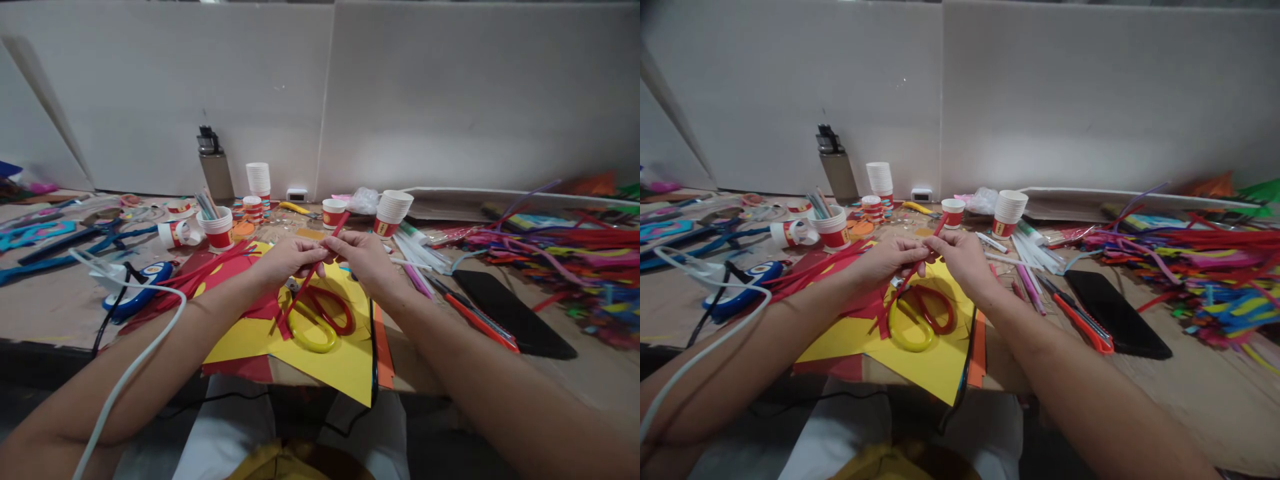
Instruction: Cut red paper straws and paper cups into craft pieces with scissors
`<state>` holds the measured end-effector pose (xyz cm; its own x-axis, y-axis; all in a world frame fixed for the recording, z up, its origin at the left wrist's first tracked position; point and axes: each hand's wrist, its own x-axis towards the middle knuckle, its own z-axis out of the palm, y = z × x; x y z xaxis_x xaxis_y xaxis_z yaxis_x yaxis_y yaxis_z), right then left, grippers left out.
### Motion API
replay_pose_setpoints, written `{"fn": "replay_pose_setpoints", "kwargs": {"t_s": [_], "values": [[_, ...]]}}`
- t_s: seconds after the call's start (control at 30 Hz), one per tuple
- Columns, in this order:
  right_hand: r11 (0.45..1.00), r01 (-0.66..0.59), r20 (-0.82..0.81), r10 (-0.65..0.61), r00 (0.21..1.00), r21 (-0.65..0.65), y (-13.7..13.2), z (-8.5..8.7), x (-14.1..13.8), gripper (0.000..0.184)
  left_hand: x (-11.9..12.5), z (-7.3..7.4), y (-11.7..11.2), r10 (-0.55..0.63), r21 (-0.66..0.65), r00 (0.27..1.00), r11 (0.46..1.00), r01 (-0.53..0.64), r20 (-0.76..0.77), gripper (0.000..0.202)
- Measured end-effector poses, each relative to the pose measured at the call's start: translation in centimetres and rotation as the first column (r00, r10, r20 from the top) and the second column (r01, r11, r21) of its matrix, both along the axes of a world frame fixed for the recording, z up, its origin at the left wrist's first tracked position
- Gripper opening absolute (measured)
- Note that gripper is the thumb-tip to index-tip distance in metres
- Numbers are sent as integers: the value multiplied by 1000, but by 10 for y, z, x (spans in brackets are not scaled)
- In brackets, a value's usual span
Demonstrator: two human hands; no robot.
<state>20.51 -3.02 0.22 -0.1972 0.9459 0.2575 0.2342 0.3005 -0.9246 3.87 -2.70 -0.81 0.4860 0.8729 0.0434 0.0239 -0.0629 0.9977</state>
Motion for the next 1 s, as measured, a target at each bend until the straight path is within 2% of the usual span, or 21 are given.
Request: {"fn": "replay_pose_setpoints", "kwargs": {"t_s": [0.17,0.37,0.6,0.8,1.0], "values": [[997,9,-145,-19,989,-72,8,-3,5,30,0,4,-4,30,-16,998,999,-31,-55,30],[989,-24,-262,-16,965,-148,7,3,8,26,0,5,-5,23,-12,997,1000,-24,-79,23],[990,-37,-237,4,971,-136,7,9,8,29,-1,3,-4,24,14,992,1000,-22,-125,23],[986,74,-196,-103,975,-148,11,3,8,30,1,1,-7,69,92,979,994,-52,-193,26],[998,-29,-146,20,989,-64,14,-4,7,26,3,-1,-5,-1,41,993,999,6,-121,36]]}}
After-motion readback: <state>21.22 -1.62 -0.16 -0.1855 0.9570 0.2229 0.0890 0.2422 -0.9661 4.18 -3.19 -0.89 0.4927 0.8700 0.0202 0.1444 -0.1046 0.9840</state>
